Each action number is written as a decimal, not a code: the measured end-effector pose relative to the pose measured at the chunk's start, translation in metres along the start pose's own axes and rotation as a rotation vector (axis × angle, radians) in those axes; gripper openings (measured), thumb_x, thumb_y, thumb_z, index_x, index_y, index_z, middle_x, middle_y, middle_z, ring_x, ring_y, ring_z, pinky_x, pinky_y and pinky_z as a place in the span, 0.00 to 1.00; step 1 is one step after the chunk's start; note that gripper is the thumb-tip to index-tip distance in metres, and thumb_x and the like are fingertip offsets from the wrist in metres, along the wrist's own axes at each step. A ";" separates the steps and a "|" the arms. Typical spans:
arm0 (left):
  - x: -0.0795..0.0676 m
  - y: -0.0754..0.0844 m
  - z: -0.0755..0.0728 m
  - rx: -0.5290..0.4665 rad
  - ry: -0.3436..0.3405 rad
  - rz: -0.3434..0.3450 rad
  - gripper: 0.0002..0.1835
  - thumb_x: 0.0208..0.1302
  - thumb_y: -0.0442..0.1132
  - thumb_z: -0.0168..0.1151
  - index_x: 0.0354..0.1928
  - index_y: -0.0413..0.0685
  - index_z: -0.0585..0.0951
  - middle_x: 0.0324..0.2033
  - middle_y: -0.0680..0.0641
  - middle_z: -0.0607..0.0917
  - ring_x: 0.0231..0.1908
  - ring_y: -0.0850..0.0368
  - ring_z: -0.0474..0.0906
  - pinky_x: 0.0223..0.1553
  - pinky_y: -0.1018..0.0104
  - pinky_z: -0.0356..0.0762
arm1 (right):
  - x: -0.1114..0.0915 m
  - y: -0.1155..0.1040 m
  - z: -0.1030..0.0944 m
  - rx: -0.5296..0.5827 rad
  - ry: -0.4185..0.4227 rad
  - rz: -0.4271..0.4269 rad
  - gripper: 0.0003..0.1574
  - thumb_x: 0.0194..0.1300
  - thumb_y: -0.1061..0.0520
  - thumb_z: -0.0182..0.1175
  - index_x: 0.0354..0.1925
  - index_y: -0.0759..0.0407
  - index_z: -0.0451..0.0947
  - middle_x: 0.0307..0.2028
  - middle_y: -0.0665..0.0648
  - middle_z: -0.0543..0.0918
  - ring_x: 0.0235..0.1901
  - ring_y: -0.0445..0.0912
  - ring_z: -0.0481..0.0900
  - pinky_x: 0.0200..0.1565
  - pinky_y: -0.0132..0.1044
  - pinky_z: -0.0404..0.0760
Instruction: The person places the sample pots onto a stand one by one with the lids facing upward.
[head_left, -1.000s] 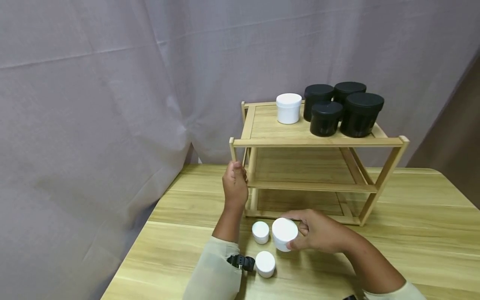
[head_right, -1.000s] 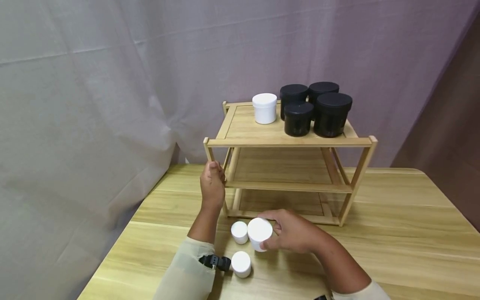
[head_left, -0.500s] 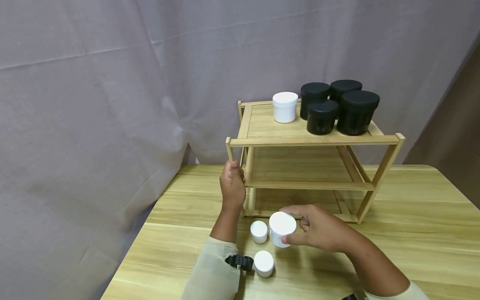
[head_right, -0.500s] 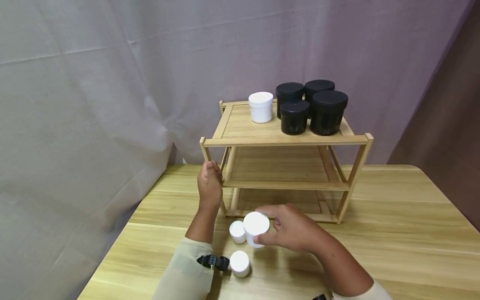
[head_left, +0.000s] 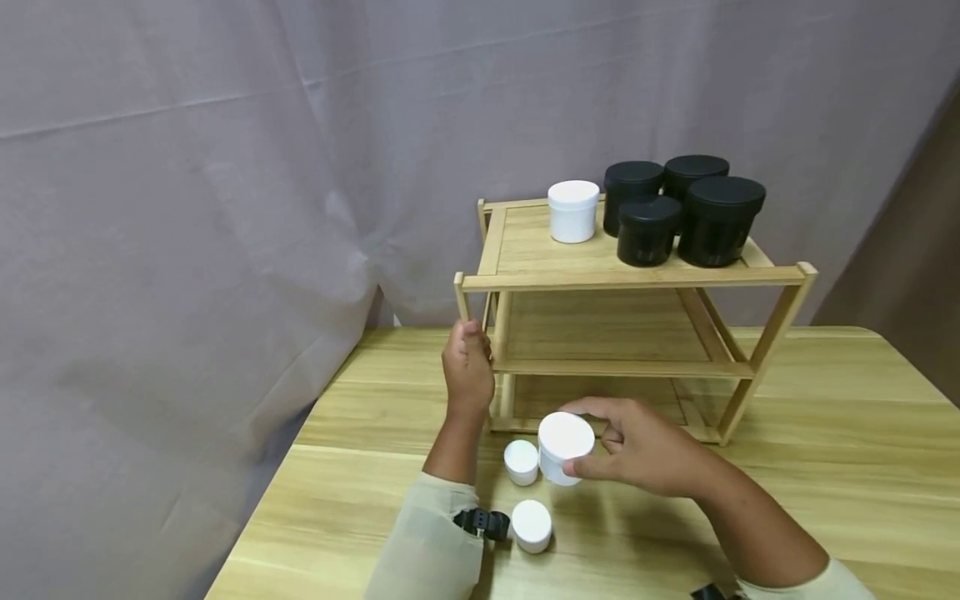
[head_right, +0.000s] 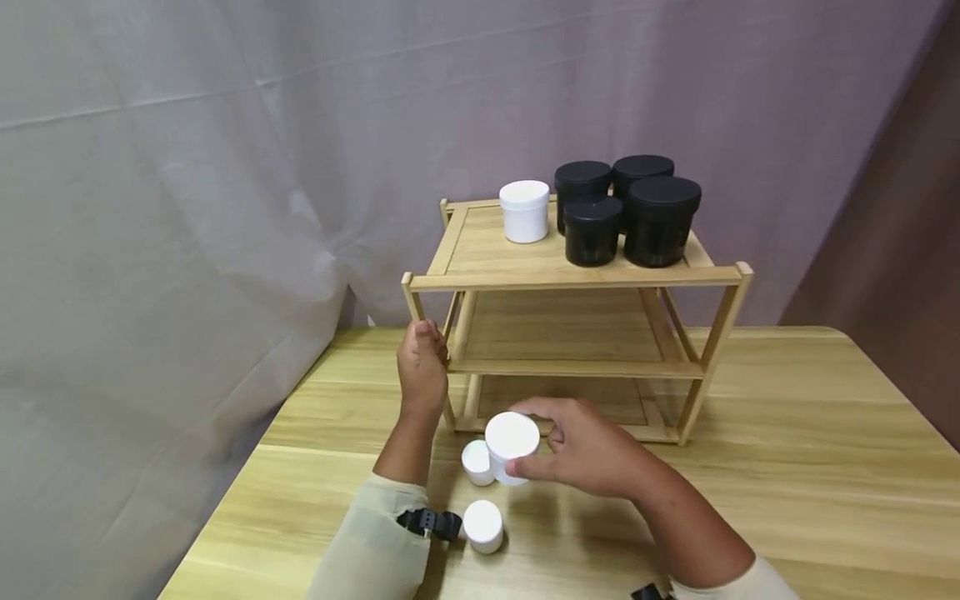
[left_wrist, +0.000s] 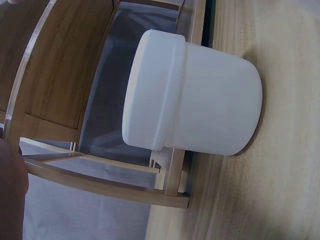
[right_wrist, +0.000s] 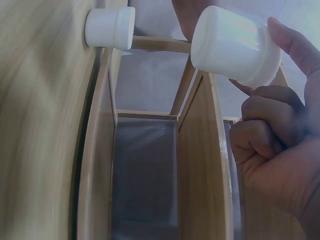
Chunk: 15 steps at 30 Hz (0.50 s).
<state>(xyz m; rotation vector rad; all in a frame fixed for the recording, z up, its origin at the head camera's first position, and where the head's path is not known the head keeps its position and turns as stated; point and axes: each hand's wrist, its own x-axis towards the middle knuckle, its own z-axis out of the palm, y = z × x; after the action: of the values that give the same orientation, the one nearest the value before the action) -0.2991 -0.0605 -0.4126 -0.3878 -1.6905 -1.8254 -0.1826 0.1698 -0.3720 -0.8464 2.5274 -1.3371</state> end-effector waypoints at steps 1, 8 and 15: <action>0.000 0.000 0.000 0.003 0.002 0.003 0.45 0.68 0.83 0.40 0.29 0.43 0.67 0.19 0.57 0.65 0.21 0.65 0.59 0.24 0.73 0.60 | 0.001 -0.001 -0.001 0.005 -0.001 0.000 0.36 0.64 0.45 0.82 0.65 0.53 0.83 0.16 0.40 0.62 0.16 0.32 0.57 0.18 0.28 0.61; 0.000 0.000 0.000 0.002 0.003 0.014 0.43 0.69 0.82 0.40 0.29 0.45 0.67 0.18 0.58 0.65 0.20 0.66 0.59 0.23 0.74 0.60 | 0.007 -0.014 -0.010 0.024 -0.029 -0.018 0.38 0.64 0.47 0.82 0.67 0.58 0.81 0.16 0.41 0.61 0.16 0.32 0.57 0.19 0.28 0.60; 0.000 0.001 -0.001 0.005 -0.007 0.020 0.44 0.70 0.81 0.39 0.30 0.41 0.67 0.19 0.58 0.65 0.21 0.65 0.60 0.24 0.73 0.61 | 0.012 -0.035 -0.024 -0.034 -0.059 -0.026 0.41 0.66 0.45 0.80 0.70 0.57 0.79 0.15 0.41 0.62 0.15 0.31 0.56 0.17 0.28 0.57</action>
<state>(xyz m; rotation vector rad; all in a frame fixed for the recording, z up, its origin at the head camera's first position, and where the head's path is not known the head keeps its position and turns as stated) -0.2985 -0.0611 -0.4122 -0.4082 -1.6896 -1.8065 -0.1875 0.1650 -0.3290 -0.9145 2.5094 -1.2612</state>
